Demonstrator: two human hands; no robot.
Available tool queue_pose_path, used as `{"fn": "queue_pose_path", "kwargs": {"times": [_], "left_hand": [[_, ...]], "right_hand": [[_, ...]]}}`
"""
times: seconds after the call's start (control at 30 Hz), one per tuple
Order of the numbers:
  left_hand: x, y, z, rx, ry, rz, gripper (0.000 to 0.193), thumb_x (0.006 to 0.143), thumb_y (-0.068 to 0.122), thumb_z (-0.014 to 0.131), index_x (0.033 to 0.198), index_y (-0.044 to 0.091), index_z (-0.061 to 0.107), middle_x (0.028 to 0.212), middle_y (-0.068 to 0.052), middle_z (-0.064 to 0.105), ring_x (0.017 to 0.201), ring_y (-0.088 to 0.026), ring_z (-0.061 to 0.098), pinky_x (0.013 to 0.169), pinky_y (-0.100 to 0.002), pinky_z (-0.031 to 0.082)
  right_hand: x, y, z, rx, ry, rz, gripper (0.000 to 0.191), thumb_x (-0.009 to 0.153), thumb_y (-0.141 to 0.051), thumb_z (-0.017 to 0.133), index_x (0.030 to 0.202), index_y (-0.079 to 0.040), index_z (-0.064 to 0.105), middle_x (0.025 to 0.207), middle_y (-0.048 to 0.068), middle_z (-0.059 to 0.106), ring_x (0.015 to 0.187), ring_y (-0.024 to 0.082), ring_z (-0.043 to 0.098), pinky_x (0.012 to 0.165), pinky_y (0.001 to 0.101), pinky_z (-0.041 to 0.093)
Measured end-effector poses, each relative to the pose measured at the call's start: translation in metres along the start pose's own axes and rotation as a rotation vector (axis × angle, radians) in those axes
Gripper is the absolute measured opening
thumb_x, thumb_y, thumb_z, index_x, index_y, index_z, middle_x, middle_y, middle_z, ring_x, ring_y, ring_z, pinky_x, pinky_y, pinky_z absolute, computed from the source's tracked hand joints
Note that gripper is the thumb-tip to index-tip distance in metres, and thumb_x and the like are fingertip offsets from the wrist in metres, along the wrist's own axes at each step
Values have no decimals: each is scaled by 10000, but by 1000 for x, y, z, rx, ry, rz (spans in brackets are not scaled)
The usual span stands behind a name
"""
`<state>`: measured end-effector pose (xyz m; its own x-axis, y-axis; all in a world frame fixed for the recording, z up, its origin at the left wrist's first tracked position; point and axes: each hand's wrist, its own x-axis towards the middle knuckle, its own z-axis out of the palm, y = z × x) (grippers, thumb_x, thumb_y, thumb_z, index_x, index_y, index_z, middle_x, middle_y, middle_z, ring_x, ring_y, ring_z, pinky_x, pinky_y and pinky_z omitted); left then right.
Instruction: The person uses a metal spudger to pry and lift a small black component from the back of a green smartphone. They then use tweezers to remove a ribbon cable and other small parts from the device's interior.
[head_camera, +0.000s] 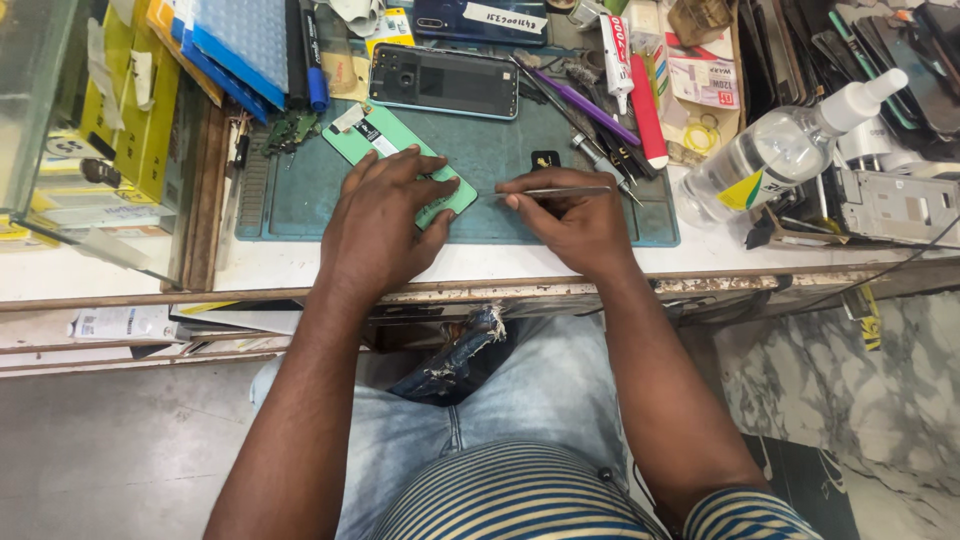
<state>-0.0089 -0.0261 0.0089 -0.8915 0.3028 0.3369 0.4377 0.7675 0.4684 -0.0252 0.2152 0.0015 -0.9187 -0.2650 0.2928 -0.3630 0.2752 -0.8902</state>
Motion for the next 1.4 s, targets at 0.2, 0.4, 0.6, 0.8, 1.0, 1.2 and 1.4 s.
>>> {"fn": "queue_pose_path", "kwargs": {"times": [0.2,0.4,0.6,0.8,1.0,1.2,1.4], "left_hand": [[-3,-1,0,-19,22,11,335,858,189,735,1190,155,764,1374,-41,650,1381,-254,501,1210,-506,255],[-4,0,0,0,23,18,329,876,213,733,1200,166,765,1373,-29,653,1402,-257,492,1207,-510,252],[-5,1,-2,-30,-12,-5,350,868,300,769,1196,180,754,1378,-39,644,1397,-266,478,1205,-528,238],[-6,-7,-22,-20,-197,-18,359,843,235,752,1200,203,751,1425,4,618,1443,-247,419,1206,-591,145],[-22,-12,-33,-78,-212,51,340,865,152,699,1197,186,762,1454,-16,622,1483,-264,407,1236,-558,174],[-26,-2,-21,-152,-137,78,283,845,187,741,1116,112,776,1358,-76,683,1421,-316,479,1211,-559,248],[-23,4,-16,-197,-112,140,217,860,212,757,1044,99,781,1310,-85,718,1386,-318,540,1195,-542,297]], "right_hand": [[-3,-1,0,-39,-61,-52,133,946,-36,763,1075,-7,772,1031,84,801,932,102,746,836,252,607],[1,1,1,38,73,72,116,945,-51,758,1055,-17,775,1001,76,798,913,100,744,818,251,603],[-4,10,-4,46,113,55,163,963,-80,768,1098,10,765,940,79,768,867,111,699,774,251,562],[-8,23,-10,174,84,-33,184,987,-117,754,1101,26,735,910,68,759,837,112,723,769,259,604],[-15,29,-16,167,103,-12,187,996,-133,753,1083,30,725,844,70,742,755,109,699,695,262,585],[-16,11,-14,182,74,3,206,977,-134,746,1119,11,707,893,57,756,800,89,722,724,243,601],[3,-6,-17,-93,17,34,204,924,-139,799,1078,-30,721,938,39,760,838,91,699,724,252,563]]}}
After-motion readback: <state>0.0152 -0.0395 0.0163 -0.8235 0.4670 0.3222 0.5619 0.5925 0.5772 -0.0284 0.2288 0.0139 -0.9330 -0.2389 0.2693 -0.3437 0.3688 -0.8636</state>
